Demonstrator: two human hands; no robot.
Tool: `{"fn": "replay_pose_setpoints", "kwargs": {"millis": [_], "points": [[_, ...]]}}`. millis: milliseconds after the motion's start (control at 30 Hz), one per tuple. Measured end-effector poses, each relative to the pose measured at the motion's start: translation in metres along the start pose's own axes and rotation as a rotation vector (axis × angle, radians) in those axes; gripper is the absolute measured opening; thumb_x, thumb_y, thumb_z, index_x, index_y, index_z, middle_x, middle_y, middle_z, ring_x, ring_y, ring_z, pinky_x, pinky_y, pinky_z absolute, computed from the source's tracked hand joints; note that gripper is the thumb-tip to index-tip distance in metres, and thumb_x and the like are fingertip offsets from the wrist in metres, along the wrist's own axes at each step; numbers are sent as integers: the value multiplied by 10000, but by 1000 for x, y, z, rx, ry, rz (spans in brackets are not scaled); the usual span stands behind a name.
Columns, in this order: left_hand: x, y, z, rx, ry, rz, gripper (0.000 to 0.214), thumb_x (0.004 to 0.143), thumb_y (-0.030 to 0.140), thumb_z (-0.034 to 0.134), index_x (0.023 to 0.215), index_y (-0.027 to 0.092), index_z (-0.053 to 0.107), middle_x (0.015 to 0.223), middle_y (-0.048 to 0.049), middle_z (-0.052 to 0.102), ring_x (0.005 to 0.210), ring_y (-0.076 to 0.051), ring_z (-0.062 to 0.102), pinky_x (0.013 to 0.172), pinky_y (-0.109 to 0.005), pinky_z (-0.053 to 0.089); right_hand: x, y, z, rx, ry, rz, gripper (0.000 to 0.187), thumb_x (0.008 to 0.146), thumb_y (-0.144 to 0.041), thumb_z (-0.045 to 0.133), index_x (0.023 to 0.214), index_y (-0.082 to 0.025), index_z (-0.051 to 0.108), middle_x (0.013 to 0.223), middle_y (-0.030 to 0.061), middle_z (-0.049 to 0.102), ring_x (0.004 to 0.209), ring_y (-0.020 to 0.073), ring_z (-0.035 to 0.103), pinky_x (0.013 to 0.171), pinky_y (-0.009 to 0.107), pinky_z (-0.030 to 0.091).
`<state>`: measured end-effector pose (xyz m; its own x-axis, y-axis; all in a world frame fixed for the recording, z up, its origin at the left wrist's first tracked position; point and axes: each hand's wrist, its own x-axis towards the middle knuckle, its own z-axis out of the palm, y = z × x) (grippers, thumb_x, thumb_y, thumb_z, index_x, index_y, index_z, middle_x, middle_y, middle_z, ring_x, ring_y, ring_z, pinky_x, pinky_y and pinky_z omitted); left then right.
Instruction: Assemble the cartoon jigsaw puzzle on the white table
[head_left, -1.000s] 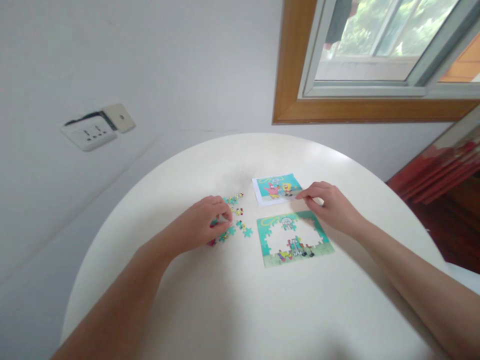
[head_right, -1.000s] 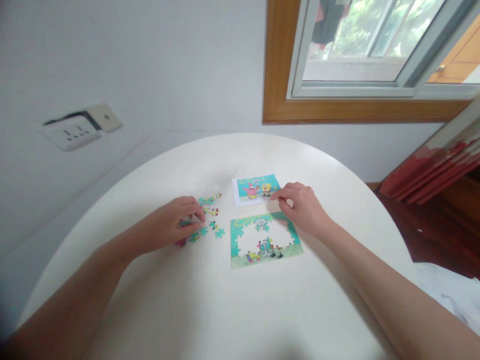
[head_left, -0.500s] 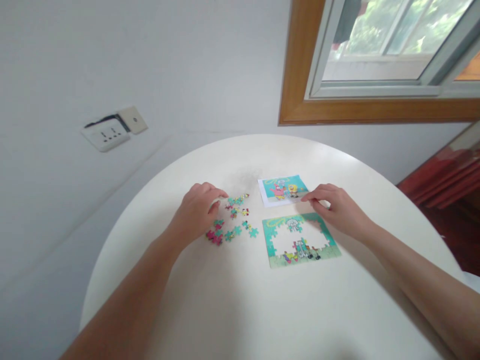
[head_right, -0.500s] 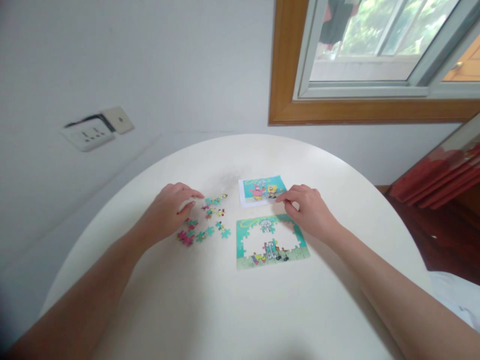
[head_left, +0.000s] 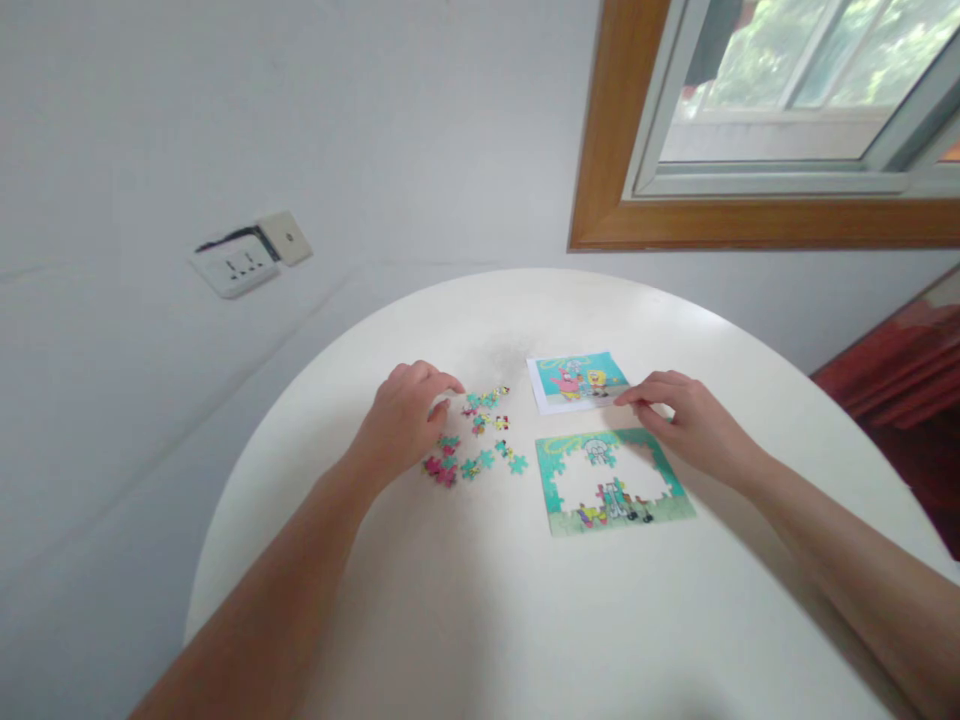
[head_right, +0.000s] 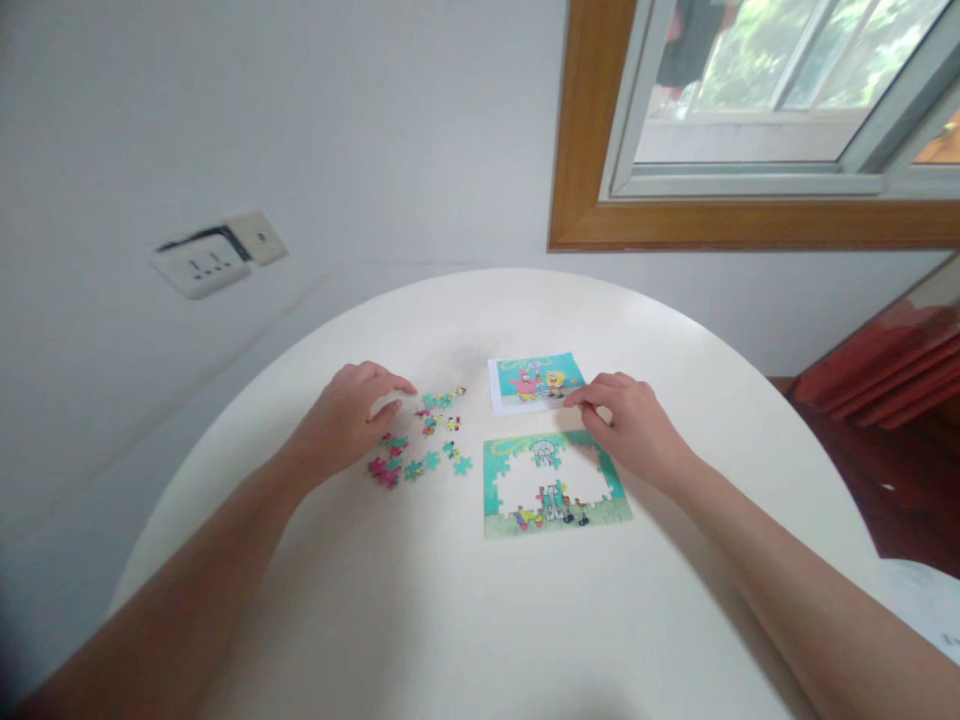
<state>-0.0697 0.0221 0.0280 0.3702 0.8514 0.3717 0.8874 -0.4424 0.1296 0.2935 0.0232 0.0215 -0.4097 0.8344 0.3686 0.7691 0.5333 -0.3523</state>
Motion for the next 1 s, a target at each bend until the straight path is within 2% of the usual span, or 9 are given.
{"fn": "replay_pose_setpoints", "kwargs": {"millis": [267, 567, 833, 1000], "points": [[-1, -7, 2, 14, 18, -39, 307, 788, 109, 482, 1011, 196, 673, 936, -74, 592, 936, -260, 518, 889, -427, 416, 0, 0, 0, -2, -8, 2, 287, 845, -142, 474, 934, -240, 730, 873, 43, 699, 841, 215, 615, 791, 371, 457], [-1, -5, 3, 8, -3, -42, 338, 774, 96, 467, 1019, 189, 681, 937, -79, 595, 933, -262, 519, 884, -427, 425, -1, 0, 1, -7, -6, -4, 285, 847, -146, 476, 937, -244, 728, 874, 41, 700, 842, 215, 616, 792, 372, 458], [-4, -29, -5, -3, 121, -139, 415, 738, 24, 372, 945, 174, 700, 879, -87, 587, 920, -258, 556, 893, -435, 443, 0, 3, 0, -6, 3, -6, 284, 844, -149, 480, 937, -249, 729, 891, 41, 705, 854, 220, 621, 789, 373, 465], [-2, -31, -2, -64, 102, -127, 401, 736, 53, 361, 914, 162, 702, 851, -95, 594, 879, -259, 570, 851, -423, 472, 0, 3, 0, -2, 20, 11, 290, 846, -146, 480, 962, -243, 728, 898, 50, 703, 856, 221, 623, 794, 374, 469]]}}
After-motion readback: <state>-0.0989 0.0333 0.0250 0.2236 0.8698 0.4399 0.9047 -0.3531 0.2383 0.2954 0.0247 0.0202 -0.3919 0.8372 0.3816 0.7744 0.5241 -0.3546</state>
